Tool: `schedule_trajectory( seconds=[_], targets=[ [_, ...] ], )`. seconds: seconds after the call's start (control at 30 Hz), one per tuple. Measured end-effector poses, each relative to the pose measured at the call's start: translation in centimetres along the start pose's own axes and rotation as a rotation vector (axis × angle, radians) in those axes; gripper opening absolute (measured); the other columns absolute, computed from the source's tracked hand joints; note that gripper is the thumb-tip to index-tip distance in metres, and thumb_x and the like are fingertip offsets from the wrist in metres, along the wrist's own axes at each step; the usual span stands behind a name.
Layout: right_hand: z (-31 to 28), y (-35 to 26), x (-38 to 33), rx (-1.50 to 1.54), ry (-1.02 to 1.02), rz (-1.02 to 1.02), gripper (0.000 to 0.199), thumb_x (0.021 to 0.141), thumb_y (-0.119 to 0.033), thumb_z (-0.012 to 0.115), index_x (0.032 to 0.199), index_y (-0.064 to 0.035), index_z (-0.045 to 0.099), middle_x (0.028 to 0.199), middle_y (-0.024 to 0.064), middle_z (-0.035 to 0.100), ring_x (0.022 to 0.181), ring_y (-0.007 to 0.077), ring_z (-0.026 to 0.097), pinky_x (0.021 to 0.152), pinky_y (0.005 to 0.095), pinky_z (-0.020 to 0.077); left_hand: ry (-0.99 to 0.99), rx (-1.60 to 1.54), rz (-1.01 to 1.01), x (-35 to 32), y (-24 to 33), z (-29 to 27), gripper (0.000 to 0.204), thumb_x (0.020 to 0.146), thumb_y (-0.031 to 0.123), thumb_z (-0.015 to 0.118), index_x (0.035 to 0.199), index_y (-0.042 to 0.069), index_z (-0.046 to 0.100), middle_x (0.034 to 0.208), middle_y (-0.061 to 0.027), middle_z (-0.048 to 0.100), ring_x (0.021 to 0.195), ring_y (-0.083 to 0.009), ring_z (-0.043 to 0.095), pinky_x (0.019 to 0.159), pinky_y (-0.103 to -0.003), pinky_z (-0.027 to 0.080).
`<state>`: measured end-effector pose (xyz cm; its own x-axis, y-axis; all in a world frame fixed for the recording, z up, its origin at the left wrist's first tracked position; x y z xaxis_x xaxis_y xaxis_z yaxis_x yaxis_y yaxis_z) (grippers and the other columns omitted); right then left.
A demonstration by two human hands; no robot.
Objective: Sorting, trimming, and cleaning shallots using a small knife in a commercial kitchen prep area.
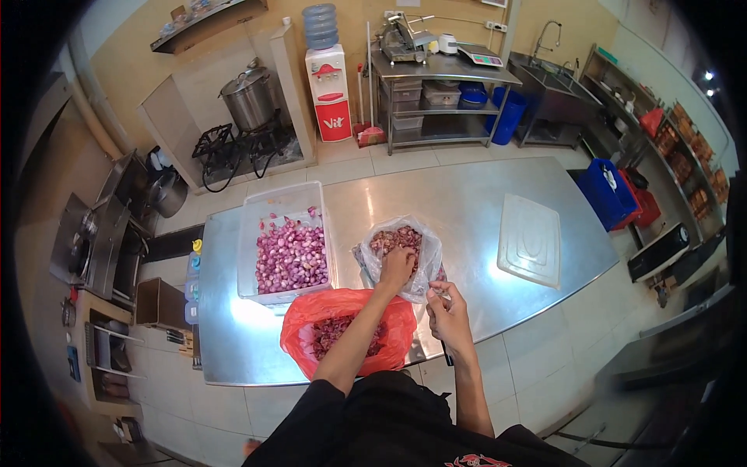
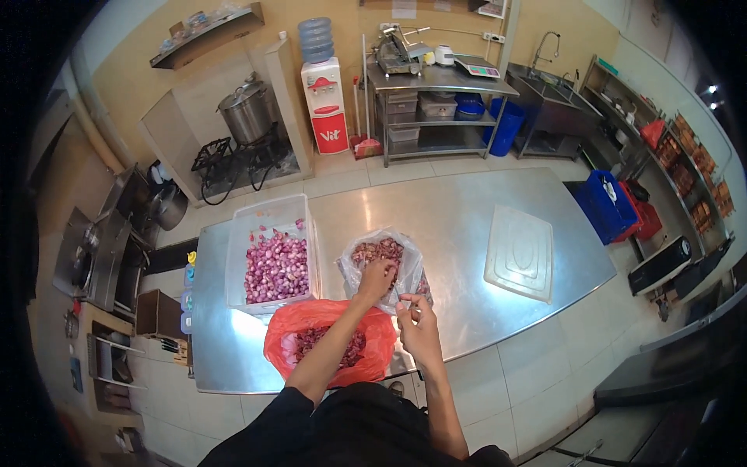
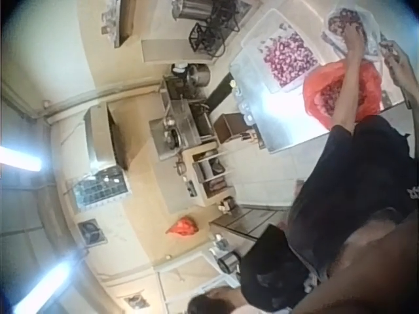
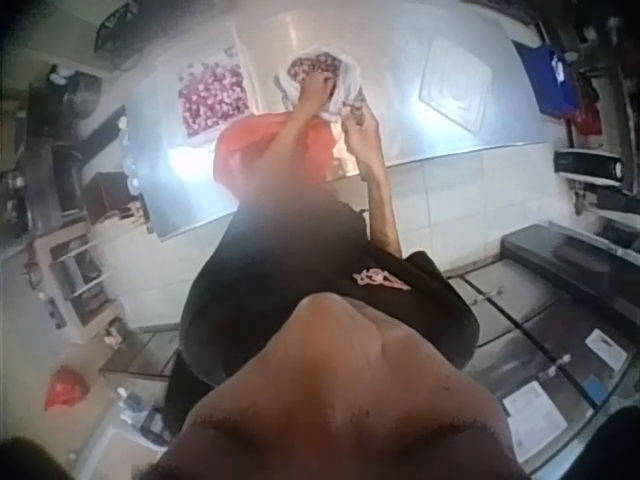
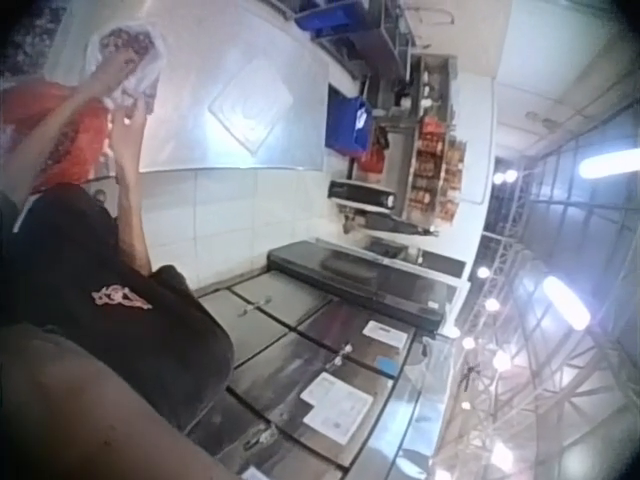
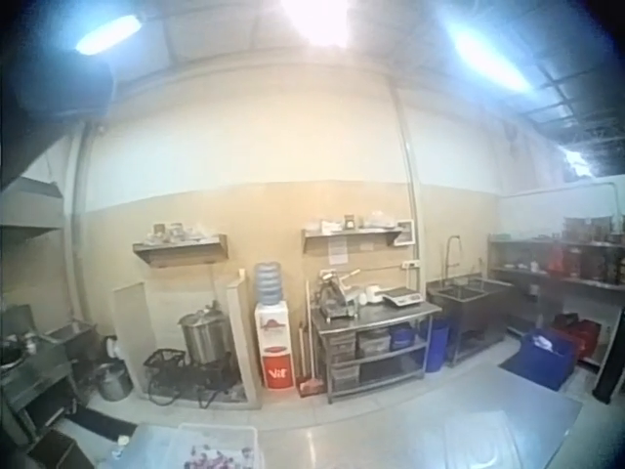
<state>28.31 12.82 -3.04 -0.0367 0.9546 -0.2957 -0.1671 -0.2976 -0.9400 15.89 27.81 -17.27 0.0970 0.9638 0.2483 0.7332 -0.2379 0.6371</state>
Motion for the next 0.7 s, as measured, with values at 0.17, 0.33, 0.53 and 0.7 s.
schedule_trajectory(
  seconds=[0.17, 0.33, 0.53, 0.7],
  targets=[
    [-0.3, -0.6, 0.1, -0.015, -0.014, -0.028, 0.026, 0.096, -0.022, 0.055, 0.118, -0.0091, 0.049, 0.065, -0.0021, 0.046, 0.041, 0.0008, 0.03, 0.035, 0.0189, 0.0191, 0.068, -0.978, -0.323, -1.3, 2.6, -6.3, 0.029, 0.091, 0.02, 0.062, 0.112, 0.0, 0.064, 0.095, -0.0012, 0.066, 0.083, -0.0083, 0.058, 0.074, -0.022, 0.046],
    [1.9, -1.4, 0.7, -0.083, -0.066, -0.236, 0.036, 0.096, -0.021, 0.056, 0.127, -0.0051, 0.048, 0.068, -0.0032, 0.048, 0.042, 0.0002, 0.032, 0.035, 0.0181, 0.0223, -0.028, -1.397, -0.401, -6.6, 7.5, -14.4, 0.029, 0.094, 0.017, 0.059, 0.117, 0.0, 0.061, 0.098, -0.0008, 0.066, 0.085, -0.0062, 0.057, 0.076, -0.022, 0.045],
    [7.9, -2.4, -0.4, 0.048, -0.25, -0.181, 0.03, 0.094, -0.014, 0.059, 0.121, -0.0008, 0.056, 0.076, -0.0018, 0.058, 0.048, -0.0007, 0.038, 0.041, 0.0169, 0.0278, -0.003, -1.499, -0.391, -12.3, 8.3, -19.0, 0.027, 0.095, 0.016, 0.057, 0.117, 0.0, 0.061, 0.102, -0.0034, 0.066, 0.086, -0.0077, 0.058, 0.078, -0.022, 0.046],
    [10.3, -2.6, -1.3, -0.095, -0.271, -0.324, 0.021, 0.093, -0.013, 0.061, 0.108, 0.0016, 0.061, 0.08, -0.0017, 0.06, 0.05, -0.0011, 0.039, 0.04, 0.0173, 0.0285, 0.194, -1.27, -0.339, -14.7, 8.7, -22.8, 0.025, 0.094, 0.012, 0.059, 0.113, -0.002, 0.063, 0.104, -0.0069, 0.066, 0.089, -0.0101, 0.06, 0.082, -0.024, 0.049]
  ],
)
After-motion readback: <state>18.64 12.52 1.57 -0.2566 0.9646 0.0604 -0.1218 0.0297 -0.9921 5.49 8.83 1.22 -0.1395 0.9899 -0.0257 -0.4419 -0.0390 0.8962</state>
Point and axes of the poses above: each hand's wrist, its own x-axis towards the middle knuckle, its own z-axis out of the palm, y = z × x, the point moved 4 cm from there along x, towards the middle knuckle
